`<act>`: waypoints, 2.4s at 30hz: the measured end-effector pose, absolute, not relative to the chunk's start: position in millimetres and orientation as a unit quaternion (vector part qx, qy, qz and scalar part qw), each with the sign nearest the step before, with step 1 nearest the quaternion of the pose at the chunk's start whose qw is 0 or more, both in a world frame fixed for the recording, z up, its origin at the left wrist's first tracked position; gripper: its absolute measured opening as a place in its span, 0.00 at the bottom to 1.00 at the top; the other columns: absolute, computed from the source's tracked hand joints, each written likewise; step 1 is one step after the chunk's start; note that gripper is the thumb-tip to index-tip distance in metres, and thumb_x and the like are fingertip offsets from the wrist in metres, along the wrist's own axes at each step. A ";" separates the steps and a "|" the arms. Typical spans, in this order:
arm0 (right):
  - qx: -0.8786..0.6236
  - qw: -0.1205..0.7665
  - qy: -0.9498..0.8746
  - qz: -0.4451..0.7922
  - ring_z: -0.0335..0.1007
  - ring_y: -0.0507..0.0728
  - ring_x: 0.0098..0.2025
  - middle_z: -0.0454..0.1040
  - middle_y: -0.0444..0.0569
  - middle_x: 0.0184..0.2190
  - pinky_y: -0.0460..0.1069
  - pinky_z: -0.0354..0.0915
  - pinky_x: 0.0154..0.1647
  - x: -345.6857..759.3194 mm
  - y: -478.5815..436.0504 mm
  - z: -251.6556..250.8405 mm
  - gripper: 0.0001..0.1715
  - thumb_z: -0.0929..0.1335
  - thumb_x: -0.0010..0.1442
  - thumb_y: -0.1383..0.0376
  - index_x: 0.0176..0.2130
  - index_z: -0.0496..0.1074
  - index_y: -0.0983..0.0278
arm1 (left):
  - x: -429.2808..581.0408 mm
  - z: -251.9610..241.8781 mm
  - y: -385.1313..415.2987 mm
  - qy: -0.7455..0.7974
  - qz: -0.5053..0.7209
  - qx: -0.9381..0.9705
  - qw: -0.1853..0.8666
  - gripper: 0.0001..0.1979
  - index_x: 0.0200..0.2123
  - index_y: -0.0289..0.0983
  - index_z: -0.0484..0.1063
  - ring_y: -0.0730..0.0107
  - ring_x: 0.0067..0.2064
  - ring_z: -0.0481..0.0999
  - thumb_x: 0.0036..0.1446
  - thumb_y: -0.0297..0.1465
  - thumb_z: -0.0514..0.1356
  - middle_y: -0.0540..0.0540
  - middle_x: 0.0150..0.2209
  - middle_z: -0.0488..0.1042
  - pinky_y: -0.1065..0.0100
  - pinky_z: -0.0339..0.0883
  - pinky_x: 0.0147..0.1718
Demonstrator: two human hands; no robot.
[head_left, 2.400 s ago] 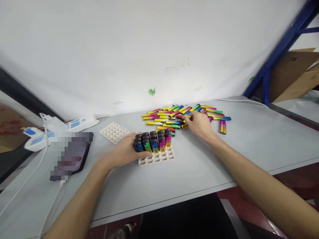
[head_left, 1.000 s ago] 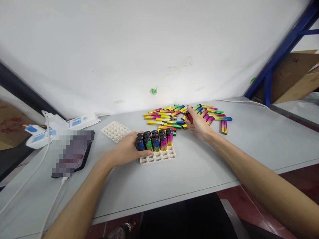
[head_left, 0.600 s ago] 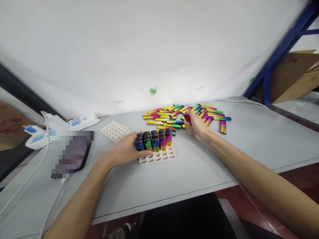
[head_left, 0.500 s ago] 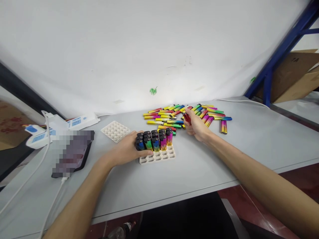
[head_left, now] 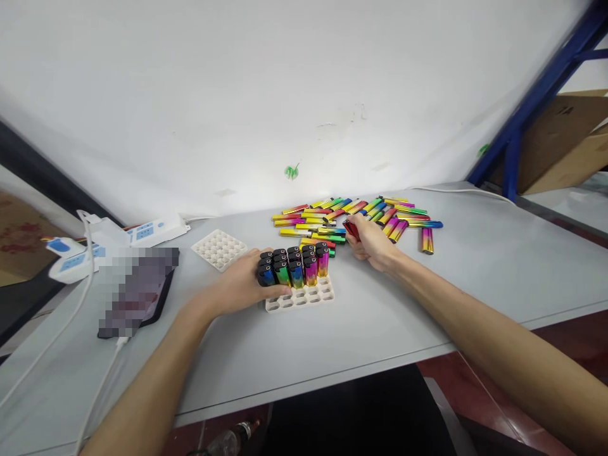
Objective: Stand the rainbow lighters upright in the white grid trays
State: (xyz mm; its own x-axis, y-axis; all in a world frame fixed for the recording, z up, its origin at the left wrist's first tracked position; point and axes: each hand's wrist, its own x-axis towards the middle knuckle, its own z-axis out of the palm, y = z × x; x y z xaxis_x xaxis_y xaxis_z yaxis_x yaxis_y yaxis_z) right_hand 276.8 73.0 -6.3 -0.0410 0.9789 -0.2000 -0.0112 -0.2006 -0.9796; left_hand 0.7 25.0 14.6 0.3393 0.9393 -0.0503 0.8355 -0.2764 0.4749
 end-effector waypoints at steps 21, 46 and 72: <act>-0.345 0.337 -0.671 0.564 0.63 0.51 0.28 0.69 0.41 0.24 0.50 0.60 0.33 300.8 61.4 11.4 0.20 0.77 0.51 0.54 0.28 0.69 0.63 | 1.5 15.6 25.2 0.545 0.125 0.799 0.224 0.26 0.47 0.43 0.72 0.55 0.46 0.78 0.49 0.51 0.67 0.49 0.44 0.78 0.61 0.71 0.43; -0.359 0.321 -0.697 0.532 0.69 0.52 0.29 0.72 0.41 0.25 0.48 0.62 0.29 275.0 39.4 9.8 0.23 0.80 0.43 0.59 0.30 0.66 0.62 | -0.1 10.6 27.3 0.532 0.140 0.804 0.225 0.25 0.46 0.42 0.71 0.57 0.44 0.78 0.49 0.49 0.68 0.48 0.43 0.78 0.61 0.71 0.42; -0.507 0.368 -0.729 0.275 0.64 0.54 0.24 0.68 0.45 0.19 0.50 0.57 0.29 289.2 52.6 10.2 0.34 0.57 0.67 0.42 0.25 0.69 0.62 | 2.0 16.9 24.5 0.534 0.140 0.799 0.236 0.24 0.46 0.43 0.74 0.56 0.44 0.79 0.48 0.49 0.67 0.49 0.43 0.80 0.61 0.72 0.41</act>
State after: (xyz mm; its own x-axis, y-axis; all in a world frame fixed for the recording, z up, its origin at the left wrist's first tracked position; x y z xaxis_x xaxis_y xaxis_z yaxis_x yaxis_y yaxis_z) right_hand 289.2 52.6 10.2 -0.2153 0.9420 0.2576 0.5377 0.3345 -0.7739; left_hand 2.0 24.5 16.9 0.3899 0.9204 -0.0280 0.7879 -0.3177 0.5275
